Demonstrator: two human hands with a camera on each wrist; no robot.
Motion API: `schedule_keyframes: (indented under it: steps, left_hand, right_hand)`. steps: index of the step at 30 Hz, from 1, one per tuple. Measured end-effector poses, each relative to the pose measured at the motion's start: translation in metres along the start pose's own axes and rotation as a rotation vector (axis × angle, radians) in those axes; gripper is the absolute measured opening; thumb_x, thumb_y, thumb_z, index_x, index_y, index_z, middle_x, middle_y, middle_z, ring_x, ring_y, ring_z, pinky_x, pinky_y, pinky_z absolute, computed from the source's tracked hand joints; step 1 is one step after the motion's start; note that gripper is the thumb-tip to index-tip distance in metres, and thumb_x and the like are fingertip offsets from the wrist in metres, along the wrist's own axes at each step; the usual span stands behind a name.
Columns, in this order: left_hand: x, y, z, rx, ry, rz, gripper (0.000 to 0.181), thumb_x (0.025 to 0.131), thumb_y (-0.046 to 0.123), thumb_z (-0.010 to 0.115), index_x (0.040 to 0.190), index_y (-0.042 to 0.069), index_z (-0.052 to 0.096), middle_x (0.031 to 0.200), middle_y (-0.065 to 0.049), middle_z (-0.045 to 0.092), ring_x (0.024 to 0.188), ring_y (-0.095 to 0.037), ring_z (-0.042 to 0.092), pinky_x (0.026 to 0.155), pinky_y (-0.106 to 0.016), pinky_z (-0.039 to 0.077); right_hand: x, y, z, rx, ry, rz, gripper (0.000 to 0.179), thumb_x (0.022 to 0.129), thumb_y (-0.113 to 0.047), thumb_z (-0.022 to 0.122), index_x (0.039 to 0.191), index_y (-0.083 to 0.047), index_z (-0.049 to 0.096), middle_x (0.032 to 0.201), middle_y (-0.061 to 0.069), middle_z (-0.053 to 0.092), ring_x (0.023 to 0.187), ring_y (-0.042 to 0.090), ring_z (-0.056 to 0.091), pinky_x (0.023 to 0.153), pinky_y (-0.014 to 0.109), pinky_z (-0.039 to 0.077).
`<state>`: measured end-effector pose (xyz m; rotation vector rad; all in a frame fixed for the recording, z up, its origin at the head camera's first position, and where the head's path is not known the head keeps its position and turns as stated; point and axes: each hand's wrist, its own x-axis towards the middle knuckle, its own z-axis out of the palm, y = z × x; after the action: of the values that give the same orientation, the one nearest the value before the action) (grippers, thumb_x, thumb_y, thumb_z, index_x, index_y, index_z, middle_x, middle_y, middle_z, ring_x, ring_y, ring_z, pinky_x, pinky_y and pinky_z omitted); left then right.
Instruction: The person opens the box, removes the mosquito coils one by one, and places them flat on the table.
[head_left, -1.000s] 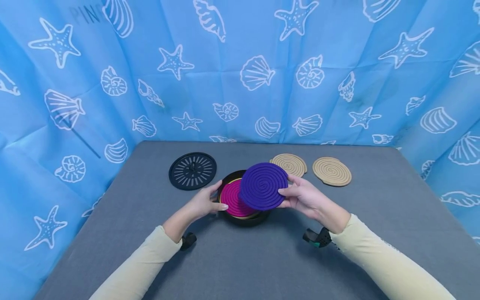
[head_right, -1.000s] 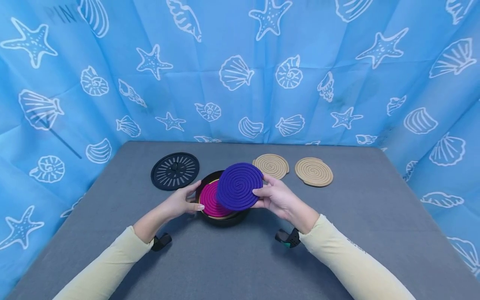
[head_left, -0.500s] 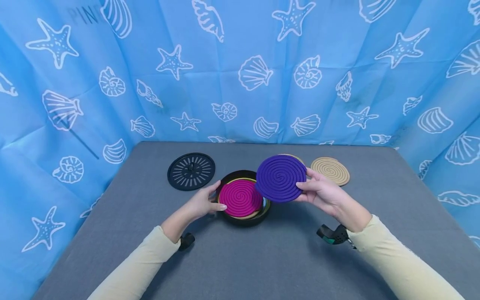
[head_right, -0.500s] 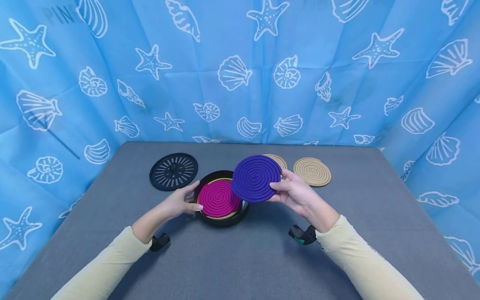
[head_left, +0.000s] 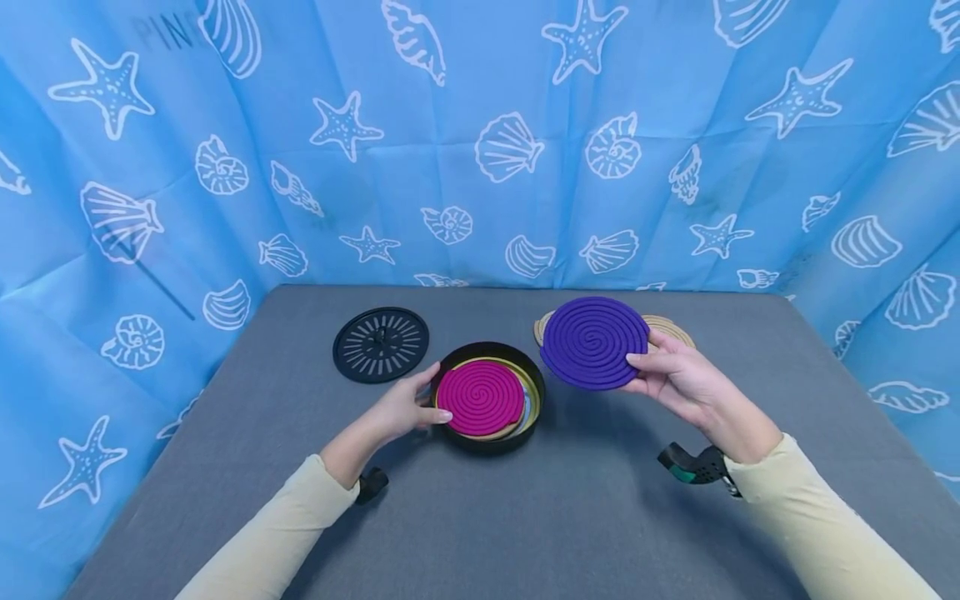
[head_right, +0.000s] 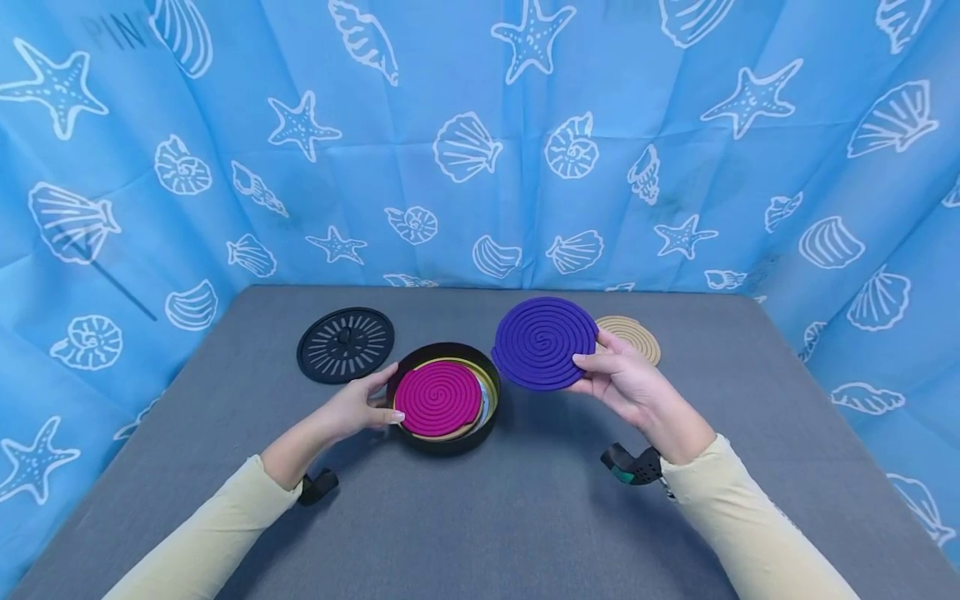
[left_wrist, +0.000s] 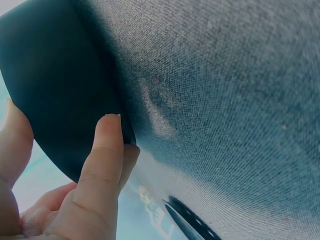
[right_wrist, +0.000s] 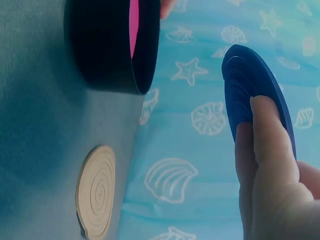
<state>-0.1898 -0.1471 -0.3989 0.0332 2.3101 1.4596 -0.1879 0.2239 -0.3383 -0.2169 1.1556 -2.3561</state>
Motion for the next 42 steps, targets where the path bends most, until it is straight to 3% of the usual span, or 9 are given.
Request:
schedule_keyframes:
  steps: [8,14,19,36,42]
  left_hand:
    - [-0.001,0.002,0.001,-0.01,0.003,-0.01,0.084,0.088,0.008,0.072,0.156,0.013,0.022,0.157,-0.023,0.021,0.136,-0.041,0.036,0.094,-0.048,0.05]
    - [-0.002,0.004,0.001,-0.013,0.006,-0.02,0.084,0.088,0.008,0.071,0.156,0.013,0.022,0.157,-0.023,0.021,0.135,-0.041,0.036,0.094,-0.048,0.05]
    - [-0.002,0.004,0.001,-0.005,0.01,-0.018,0.084,0.088,0.007,0.072,0.156,0.013,0.022,0.157,-0.023,0.022,0.135,-0.041,0.037,0.094,-0.048,0.05]
    - [-0.002,0.003,0.001,0.016,0.012,-0.005,0.085,0.087,0.007,0.072,0.155,0.012,0.022,0.157,-0.023,0.022,0.135,-0.042,0.037,0.093,-0.048,0.05]
    - [-0.002,0.004,0.001,0.012,0.012,-0.012,0.085,0.087,0.007,0.072,0.155,0.012,0.023,0.157,-0.023,0.022,0.135,-0.042,0.037,0.094,-0.049,0.05]
  right_hand:
    - [-0.008,-0.008,-0.015,0.048,-0.022,-0.046,0.07,0.098,0.015,0.037,0.152,-0.012,0.001,0.124,0.012,0.061,0.11,0.029,0.063,0.089,0.044,0.053]
    - [-0.013,-0.015,-0.027,0.098,-0.043,-0.079,0.047,0.099,0.014,0.034,0.139,-0.009,0.036,0.123,0.016,0.06,0.11,0.032,0.063,0.09,0.045,0.053]
    - [-0.017,-0.021,-0.035,0.162,-0.088,-0.103,0.046,0.099,0.015,0.03,0.129,-0.009,0.056,0.124,0.018,0.06,0.111,0.034,0.062,0.09,0.046,0.053]
    - [-0.033,-0.034,-0.061,0.359,-0.081,-0.185,0.045,0.1,0.013,0.023,0.128,-0.002,0.055,0.124,0.023,0.059,0.113,0.037,0.059,0.093,0.052,0.05]
    - [-0.04,-0.039,-0.071,0.412,0.057,-0.202,0.047,0.101,0.012,0.026,0.134,-0.012,0.049,0.121,0.019,0.06,0.112,0.035,0.06,0.095,0.049,0.049]
